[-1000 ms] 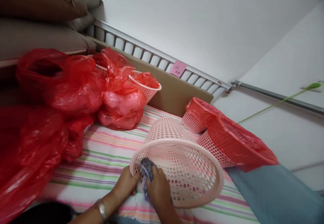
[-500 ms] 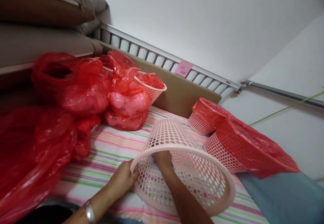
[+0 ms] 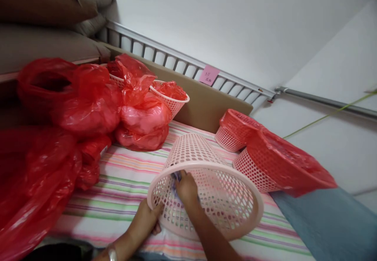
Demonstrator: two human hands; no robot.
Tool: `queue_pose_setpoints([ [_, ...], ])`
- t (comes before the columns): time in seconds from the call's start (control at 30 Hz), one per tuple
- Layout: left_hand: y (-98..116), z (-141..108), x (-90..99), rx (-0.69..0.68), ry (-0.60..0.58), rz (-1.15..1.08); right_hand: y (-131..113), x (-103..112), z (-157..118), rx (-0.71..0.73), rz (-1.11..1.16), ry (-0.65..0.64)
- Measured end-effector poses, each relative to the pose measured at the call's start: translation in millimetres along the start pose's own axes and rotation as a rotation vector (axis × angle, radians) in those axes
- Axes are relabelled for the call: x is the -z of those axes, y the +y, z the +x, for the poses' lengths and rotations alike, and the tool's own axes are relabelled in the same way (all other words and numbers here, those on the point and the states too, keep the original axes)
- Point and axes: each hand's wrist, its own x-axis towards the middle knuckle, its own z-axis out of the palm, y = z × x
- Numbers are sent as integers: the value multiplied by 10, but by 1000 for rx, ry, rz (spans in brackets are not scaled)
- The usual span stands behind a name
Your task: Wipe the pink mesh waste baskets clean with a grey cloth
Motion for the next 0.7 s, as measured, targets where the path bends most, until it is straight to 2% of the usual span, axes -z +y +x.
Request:
queue_pose_setpoints([
  [0.1, 34, -4, -12, -17, 8, 0, 39, -80, -672, 63, 23, -14],
  [0.17, 59, -15, -24, -19, 15, 12, 100, -115, -1046, 122, 59, -67],
  [0.27, 131, -47, -6, -50, 26, 46, 213, -70, -1269, 147, 71, -118],
  [0.33, 214, -77, 48, -87, 36, 90, 268, 10, -1172, 112, 45, -97],
  [0.47, 412, -139, 207, -231, 67, 225, 254, 113, -656, 23, -46, -31],
  [0.6, 550, -153, 315, -380, 80, 415, 115, 69, -86, 22, -23, 23],
  [0.7, 581, -140, 349, -393, 34, 464, 34, 34, 275, 39, 21, 29],
])
